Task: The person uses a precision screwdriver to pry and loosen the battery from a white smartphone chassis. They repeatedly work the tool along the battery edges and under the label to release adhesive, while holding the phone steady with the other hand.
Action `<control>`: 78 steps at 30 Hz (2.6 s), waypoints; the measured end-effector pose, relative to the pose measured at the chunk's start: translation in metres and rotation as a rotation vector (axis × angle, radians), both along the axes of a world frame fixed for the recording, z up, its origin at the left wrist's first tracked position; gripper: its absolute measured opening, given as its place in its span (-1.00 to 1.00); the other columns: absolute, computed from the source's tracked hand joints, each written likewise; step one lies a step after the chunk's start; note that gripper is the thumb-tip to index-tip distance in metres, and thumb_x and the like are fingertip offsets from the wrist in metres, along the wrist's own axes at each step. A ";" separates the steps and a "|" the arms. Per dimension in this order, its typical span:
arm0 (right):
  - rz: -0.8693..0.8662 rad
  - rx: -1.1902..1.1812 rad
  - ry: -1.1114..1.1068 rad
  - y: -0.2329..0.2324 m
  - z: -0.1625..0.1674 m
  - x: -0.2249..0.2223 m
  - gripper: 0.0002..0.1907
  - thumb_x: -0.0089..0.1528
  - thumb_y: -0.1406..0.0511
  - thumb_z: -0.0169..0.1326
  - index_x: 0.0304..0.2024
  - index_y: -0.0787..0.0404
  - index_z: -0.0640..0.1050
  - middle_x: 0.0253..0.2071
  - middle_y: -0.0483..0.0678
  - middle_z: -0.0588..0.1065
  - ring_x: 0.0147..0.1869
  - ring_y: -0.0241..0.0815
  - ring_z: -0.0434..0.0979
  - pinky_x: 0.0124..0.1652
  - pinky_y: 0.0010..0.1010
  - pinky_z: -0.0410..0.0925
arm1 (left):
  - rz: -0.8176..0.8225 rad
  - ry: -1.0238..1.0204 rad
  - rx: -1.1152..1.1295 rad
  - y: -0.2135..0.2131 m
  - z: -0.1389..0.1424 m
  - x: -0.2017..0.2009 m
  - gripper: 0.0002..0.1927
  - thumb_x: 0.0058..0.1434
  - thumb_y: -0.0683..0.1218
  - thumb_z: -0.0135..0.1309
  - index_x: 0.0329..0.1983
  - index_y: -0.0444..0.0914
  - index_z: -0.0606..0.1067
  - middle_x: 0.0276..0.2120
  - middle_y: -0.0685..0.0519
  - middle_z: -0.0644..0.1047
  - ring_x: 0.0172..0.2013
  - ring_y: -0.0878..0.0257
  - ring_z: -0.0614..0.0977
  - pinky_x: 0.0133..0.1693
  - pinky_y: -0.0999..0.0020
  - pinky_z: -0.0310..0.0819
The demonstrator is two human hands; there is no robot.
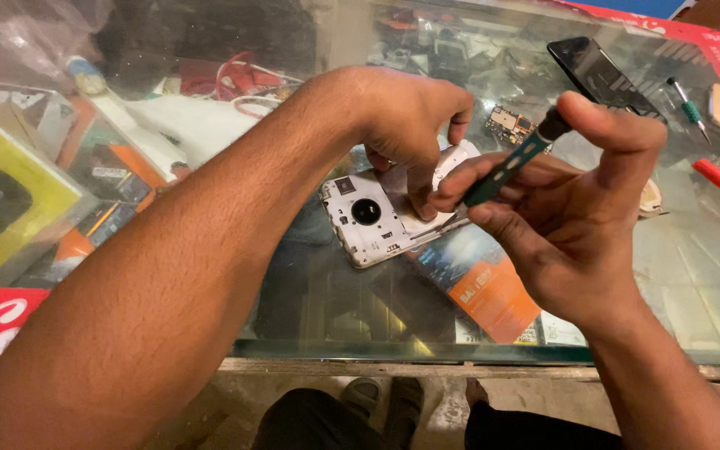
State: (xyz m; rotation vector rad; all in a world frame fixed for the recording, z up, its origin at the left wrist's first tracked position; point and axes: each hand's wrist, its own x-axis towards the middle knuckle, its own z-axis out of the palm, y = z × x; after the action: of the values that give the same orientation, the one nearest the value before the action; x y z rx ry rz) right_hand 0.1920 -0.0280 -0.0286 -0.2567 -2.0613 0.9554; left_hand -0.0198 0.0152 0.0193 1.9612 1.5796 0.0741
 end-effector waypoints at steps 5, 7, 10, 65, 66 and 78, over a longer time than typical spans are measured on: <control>-0.084 0.098 -0.030 -0.002 0.000 -0.002 -0.14 0.33 0.67 0.15 0.37 -0.04 -0.04 -0.05 0.18 0.47 0.00 -0.02 0.69 0.06 -0.18 0.69 | 0.021 -0.011 -0.032 -0.003 0.004 0.001 -0.07 -0.36 -0.07 0.53 0.12 -0.11 0.33 -0.24 -0.06 0.66 -0.29 0.08 0.75 -0.30 0.16 0.68; -0.127 0.106 -0.026 -0.004 0.001 -0.004 -0.16 0.33 0.66 0.17 0.34 -0.01 -0.03 0.00 0.17 0.43 0.01 -0.03 0.68 0.06 -0.19 0.69 | 0.022 0.008 -0.025 -0.004 0.005 0.001 -0.07 -0.36 -0.06 0.53 0.12 -0.10 0.33 -0.24 -0.05 0.65 -0.28 0.08 0.75 -0.29 0.16 0.68; -0.181 0.132 -0.021 -0.008 0.002 -0.008 -0.13 0.29 0.65 0.22 0.34 0.00 -0.02 0.09 0.15 0.34 0.01 -0.04 0.66 0.03 -0.23 0.68 | 0.006 0.029 -0.014 -0.005 0.006 0.002 -0.08 -0.36 -0.04 0.54 0.12 -0.10 0.34 -0.22 -0.02 0.65 -0.26 0.09 0.74 -0.27 0.17 0.66; -0.654 -0.573 0.724 -0.045 -0.050 0.065 -0.92 0.39 0.52 0.07 -0.07 0.46 0.53 -0.03 0.13 0.51 0.02 -0.03 0.58 0.07 -0.14 0.52 | -0.204 -0.477 -0.156 -0.002 -0.024 0.011 -0.83 0.18 -0.20 0.15 -0.22 -0.36 0.66 -0.52 0.03 0.65 -0.59 0.39 0.62 -0.56 0.46 0.59; -0.672 -0.577 0.723 -0.046 -0.050 0.065 -0.93 0.39 0.52 0.07 -0.08 0.46 0.52 -0.02 0.15 0.52 0.03 -0.02 0.60 0.06 -0.14 0.52 | -0.207 -0.480 -0.164 -0.002 -0.025 0.012 -0.84 0.18 -0.20 0.16 -0.23 -0.36 0.66 -0.53 0.04 0.64 -0.59 0.40 0.61 -0.56 0.46 0.58; -0.606 -0.545 0.810 -0.046 -0.051 0.061 -0.87 0.43 0.58 0.04 -0.03 0.55 0.37 -0.03 0.25 0.47 -0.03 0.07 0.56 0.01 -0.14 0.54 | -0.137 -0.425 -0.075 -0.010 -0.024 0.018 -0.91 0.08 -0.19 0.25 -0.39 -0.34 0.66 -0.65 0.04 0.58 -0.68 0.38 0.54 -0.66 0.38 0.44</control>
State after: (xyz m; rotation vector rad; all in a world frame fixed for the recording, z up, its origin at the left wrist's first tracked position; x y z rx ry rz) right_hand 0.2534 -0.0742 -0.0800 -0.6177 -0.8813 0.9872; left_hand -0.0019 0.0053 -0.0046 1.8399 1.1551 0.3465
